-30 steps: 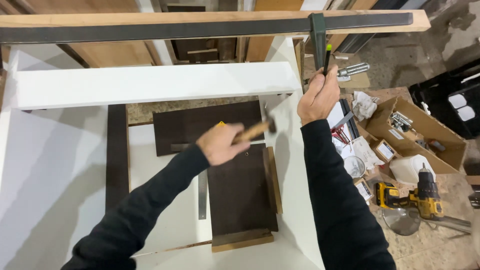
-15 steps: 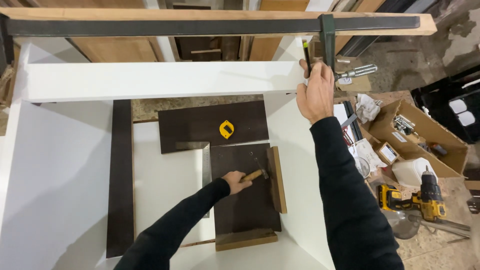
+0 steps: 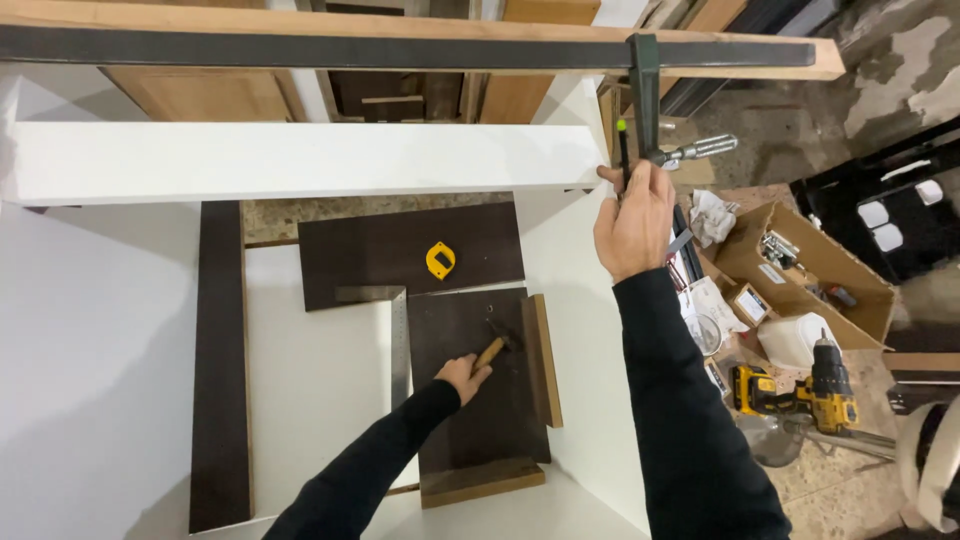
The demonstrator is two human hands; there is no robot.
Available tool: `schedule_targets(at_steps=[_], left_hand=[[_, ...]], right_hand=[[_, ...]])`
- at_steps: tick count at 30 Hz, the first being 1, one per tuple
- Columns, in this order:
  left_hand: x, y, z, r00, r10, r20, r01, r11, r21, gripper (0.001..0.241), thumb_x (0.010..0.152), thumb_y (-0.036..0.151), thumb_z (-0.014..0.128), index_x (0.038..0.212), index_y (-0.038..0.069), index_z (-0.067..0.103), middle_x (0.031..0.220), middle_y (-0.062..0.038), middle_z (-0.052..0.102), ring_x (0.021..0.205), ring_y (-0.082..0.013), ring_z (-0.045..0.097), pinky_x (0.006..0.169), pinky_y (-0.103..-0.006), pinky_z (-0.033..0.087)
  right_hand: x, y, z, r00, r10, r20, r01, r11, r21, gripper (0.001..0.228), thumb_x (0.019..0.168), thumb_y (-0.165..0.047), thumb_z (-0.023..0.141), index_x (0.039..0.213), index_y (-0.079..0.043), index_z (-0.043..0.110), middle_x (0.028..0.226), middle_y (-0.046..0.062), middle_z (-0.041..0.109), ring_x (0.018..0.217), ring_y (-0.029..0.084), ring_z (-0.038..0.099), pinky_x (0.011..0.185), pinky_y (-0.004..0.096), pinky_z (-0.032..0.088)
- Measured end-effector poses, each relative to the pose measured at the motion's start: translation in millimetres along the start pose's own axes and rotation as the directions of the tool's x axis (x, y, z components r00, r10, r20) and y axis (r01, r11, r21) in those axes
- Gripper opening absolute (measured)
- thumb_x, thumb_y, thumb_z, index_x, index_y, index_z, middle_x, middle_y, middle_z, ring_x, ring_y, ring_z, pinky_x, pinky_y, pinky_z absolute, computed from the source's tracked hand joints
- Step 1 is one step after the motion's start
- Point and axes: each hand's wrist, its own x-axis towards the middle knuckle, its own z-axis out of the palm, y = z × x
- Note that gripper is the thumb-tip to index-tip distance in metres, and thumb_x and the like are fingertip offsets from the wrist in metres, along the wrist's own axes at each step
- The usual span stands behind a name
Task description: The person assembles a white cabinet box on a workbench. They hammer nails along a white panel edge, mark positions with a pencil, reposition the panel against the frame, pick fasteners from a container on the bench, and continue hammering nails into the cabinet side.
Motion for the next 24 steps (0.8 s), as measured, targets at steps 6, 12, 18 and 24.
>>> schedule_targets(at_steps=[6, 12, 18, 24], left_hand=[[-30.3, 37.1, -9.5, 0.99, -0.142, 0.018, 0.142, 0.99, -0.009, 0.046, 0.102, 0.044, 0.054, 0.115, 0.0, 0.061, 0.088, -0.024, 0.073, 0.08, -0.0361, 0.073, 0.074, -0.0475, 0.058], [-25.8, 36.5, 5.3, 0.988, -0.153, -0.024, 0.155, 0.963, 0.222, 0.048, 0.103, 0.045, 0.05, 0.119, 0.001, 0.06, 0.096, -0.024, 0.073, 0.086, -0.0385, 0.073, 0.079, -0.0496, 0.06], [-22.2, 40.8, 6.2, 0.991, -0.136, 0.002, 0.127, 0.93, 0.345, 0.048, 0.105, 0.044, 0.052, 0.115, -0.002, 0.064, 0.1, -0.023, 0.074, 0.092, -0.0365, 0.074, 0.083, -0.0475, 0.06], [-3.7, 24.2, 21.2, 0.99, -0.143, -0.012, 0.138, 0.919, 0.37, 0.046, 0.101, 0.043, 0.057, 0.113, 0.0, 0.067, 0.107, -0.021, 0.073, 0.097, -0.0351, 0.073, 0.085, -0.0463, 0.06]], right_hand=[[-9.8, 19.8, 8.6, 0.999, 0.036, -0.015, -0.036, 0.999, 0.011, 0.03, 0.088, 0.004, 0.053, 0.118, 0.002, 0.056, 0.116, 0.01, 0.072, 0.114, 0.041, 0.055, 0.104, 0.051, 0.041], [-7.2, 6.5, -1.0, 0.999, 0.034, 0.014, -0.034, 0.999, 0.015, 0.032, 0.086, 0.004, 0.056, 0.118, 0.002, 0.06, 0.116, 0.022, 0.059, 0.107, 0.044, 0.052, 0.096, 0.051, 0.042], [-7.6, 8.0, 0.1, 0.995, 0.088, 0.043, -0.09, 0.995, 0.038, 0.031, 0.086, 0.007, 0.053, 0.116, 0.001, 0.06, 0.107, 0.02, 0.062, 0.105, 0.044, 0.052, 0.094, 0.051, 0.042], [-5.3, 3.2, -2.0, 0.999, 0.028, 0.029, -0.03, 0.997, 0.073, 0.03, 0.082, 0.009, 0.052, 0.111, 0.003, 0.056, 0.113, 0.015, 0.069, 0.107, 0.043, 0.052, 0.095, 0.051, 0.041]])
